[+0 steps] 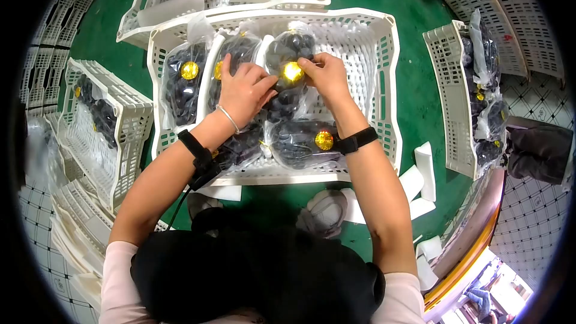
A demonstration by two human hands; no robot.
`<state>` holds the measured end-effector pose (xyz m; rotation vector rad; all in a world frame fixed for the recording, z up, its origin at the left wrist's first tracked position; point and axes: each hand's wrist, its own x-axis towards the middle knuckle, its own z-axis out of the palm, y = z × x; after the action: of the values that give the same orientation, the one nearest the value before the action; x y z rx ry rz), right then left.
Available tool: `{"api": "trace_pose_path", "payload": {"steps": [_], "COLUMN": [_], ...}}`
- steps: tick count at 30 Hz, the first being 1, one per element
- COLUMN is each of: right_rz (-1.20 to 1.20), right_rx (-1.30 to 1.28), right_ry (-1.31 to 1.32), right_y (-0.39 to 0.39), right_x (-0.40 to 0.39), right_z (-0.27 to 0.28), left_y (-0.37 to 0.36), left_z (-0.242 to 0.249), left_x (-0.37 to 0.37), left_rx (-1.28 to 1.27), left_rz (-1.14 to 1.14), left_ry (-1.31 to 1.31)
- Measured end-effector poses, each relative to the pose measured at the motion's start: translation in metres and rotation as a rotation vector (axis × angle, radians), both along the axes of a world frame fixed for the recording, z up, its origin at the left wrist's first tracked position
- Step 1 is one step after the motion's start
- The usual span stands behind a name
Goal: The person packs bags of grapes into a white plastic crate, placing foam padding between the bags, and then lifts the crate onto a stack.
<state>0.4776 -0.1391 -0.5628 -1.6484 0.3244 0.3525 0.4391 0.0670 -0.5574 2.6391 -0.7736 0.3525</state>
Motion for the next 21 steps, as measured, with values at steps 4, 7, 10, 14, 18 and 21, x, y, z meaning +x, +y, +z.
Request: {"api": "trace_pose_path", "payload": {"steps": [4, 7, 10, 14, 18, 21], "right_rz": [-0.019, -0.040, -0.047, -0.021, 0.029, 0.013], "right_rx": [-0.014, -0.012, -0.004, -0.005, -0.382, -0.537], "right_ry": [-0.002, -0.008, -0.014, -0.007, -0.225, -0.302], "right_y": [0.002, 0.004, 0.005, 0.001, -0.006, 0.002], "right_x": [-0.001, -0.003, -0.003, -0.003, 0.008, 0.010], "right_z": [0.000, 0.000, 0.000, -0.001, 0.000, 0.012], "left_y": [-0.002, -0.002, -0.003, -0.003, 0.000, 0.005], "left_z": [-0.001, -0.001, -0.001, 0.001, 0.002, 0.005], "left_x": [0.000, 0.001, 0.001, 0.001, 0.000, -0.007], "left_rx": [0.034, 0.037, 0.038, 0.038, 0.007, -0.028], "left_rz": [0.000, -0.013, -0.017, -0.014, -0.012, -0.001], "left_ry": [-0.026, -0.036, -0.051, -0.022, -0.011, 0.016]}}
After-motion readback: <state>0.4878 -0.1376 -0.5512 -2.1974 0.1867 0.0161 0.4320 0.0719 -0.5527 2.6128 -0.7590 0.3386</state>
